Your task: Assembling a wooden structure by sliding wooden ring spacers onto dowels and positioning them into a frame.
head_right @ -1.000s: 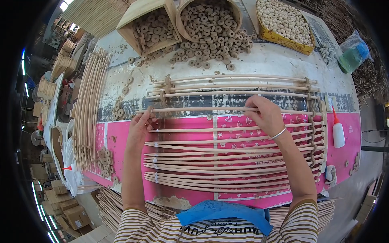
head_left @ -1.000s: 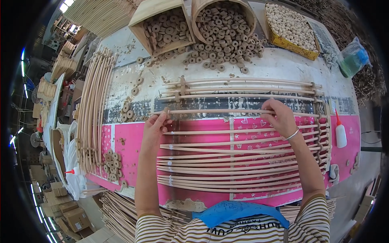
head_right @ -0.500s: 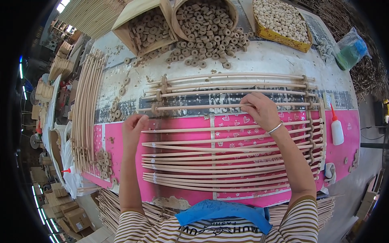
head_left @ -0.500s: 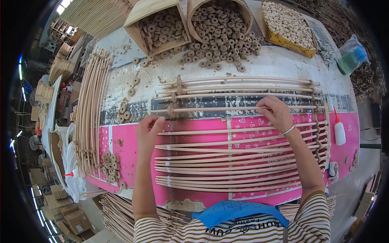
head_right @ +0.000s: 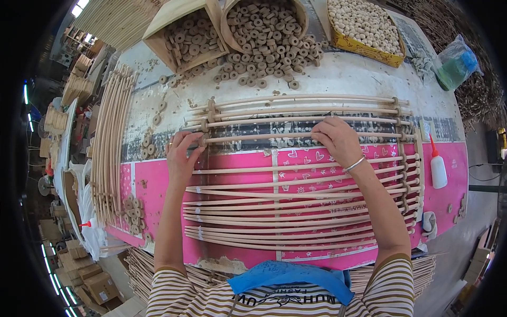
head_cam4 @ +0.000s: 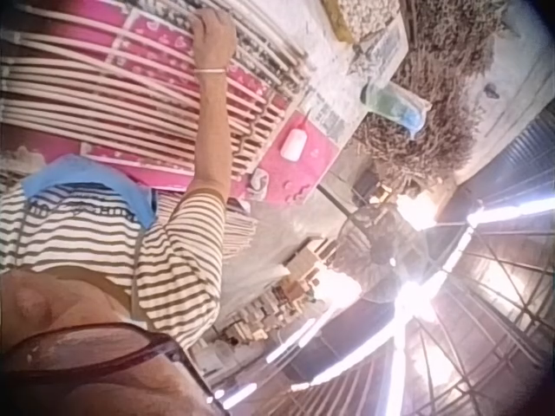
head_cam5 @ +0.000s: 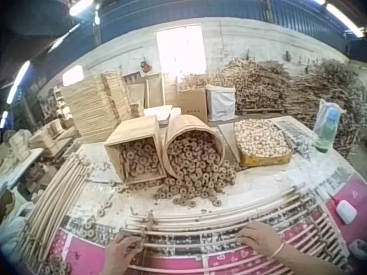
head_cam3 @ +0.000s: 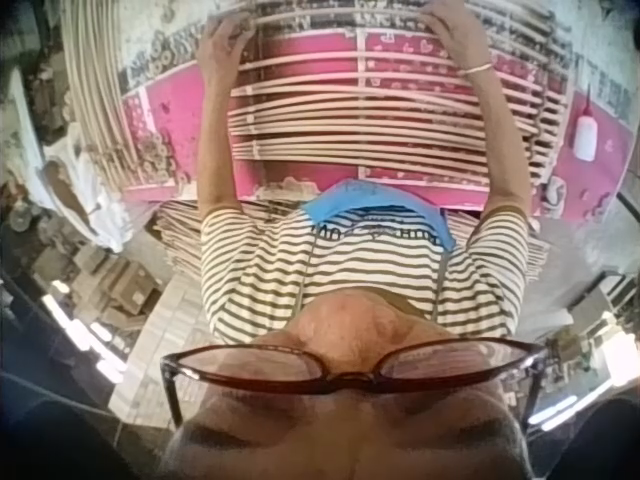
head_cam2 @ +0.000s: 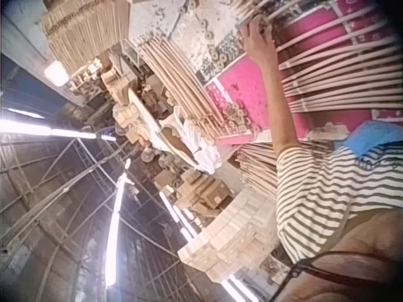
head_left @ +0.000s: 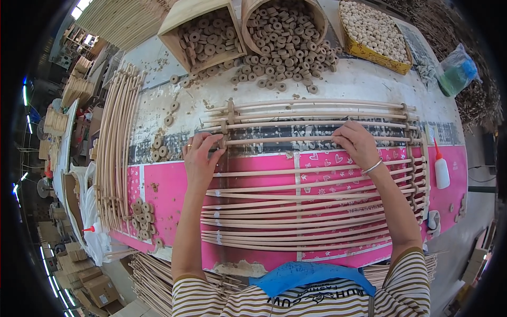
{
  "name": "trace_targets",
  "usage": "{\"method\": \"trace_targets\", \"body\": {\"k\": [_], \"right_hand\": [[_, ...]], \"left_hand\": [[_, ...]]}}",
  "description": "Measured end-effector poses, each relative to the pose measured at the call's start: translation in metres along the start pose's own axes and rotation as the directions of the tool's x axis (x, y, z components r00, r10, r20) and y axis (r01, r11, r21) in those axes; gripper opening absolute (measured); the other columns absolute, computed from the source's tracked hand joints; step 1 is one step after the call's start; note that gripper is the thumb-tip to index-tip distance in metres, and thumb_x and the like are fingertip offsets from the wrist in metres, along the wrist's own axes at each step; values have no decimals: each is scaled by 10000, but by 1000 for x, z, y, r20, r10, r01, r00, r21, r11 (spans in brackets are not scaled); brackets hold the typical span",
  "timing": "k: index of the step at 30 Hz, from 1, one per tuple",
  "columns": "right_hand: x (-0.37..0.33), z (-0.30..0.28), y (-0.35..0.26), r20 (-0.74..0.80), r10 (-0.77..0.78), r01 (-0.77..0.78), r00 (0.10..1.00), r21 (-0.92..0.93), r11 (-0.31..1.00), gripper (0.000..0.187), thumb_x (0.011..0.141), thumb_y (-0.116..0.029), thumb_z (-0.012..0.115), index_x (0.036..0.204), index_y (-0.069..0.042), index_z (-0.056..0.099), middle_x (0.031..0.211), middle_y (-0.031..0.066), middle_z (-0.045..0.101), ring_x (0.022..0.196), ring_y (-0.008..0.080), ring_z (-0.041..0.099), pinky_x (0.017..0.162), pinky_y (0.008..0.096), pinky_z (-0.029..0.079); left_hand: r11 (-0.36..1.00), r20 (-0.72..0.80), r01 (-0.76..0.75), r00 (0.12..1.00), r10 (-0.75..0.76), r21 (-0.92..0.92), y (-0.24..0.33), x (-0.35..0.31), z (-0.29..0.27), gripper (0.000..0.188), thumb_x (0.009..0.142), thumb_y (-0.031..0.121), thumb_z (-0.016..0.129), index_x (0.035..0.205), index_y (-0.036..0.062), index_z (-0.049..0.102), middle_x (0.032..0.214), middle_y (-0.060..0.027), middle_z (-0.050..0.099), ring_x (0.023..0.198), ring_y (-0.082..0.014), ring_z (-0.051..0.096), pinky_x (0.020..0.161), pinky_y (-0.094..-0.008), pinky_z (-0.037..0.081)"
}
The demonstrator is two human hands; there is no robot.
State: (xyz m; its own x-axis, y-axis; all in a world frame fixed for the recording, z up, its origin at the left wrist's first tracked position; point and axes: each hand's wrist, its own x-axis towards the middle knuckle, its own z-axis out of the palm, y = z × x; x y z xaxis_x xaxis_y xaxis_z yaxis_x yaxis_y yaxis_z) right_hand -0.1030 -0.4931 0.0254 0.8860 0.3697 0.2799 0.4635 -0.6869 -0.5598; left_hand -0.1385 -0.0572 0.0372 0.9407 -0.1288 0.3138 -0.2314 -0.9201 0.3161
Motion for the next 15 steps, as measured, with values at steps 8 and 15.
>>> {"method": "trace_targets", "body": {"k": [8, 15], "right_hand": [[-3, 3, 16, -92, -87, 81, 992, -59, 995, 165, 878, -198, 772, 988, -78, 747, 930, 94, 647, 953, 314, 635, 834, 446, 522], [-4, 6, 3, -75, -7, 6, 997, -12, 1000, 261, 812, -184, 806, 1040, -113, 699, 987, 63, 655, 1012, 295, 632, 943, 417, 506]], "left_hand": [[999, -24, -23, 999, 22, -44, 4, 7, 8, 392, 826, 140, 825, 1209, 163, 743, 1174, -48, 657, 1121, -284, 612, 985, -453, 433], [998, 20, 18, 1000, -17, -54, -2, 0, 1, 392, 832, 77, 810, 1214, 123, 733, 1176, -60, 646, 1164, -282, 612, 1011, -419, 427]]}}
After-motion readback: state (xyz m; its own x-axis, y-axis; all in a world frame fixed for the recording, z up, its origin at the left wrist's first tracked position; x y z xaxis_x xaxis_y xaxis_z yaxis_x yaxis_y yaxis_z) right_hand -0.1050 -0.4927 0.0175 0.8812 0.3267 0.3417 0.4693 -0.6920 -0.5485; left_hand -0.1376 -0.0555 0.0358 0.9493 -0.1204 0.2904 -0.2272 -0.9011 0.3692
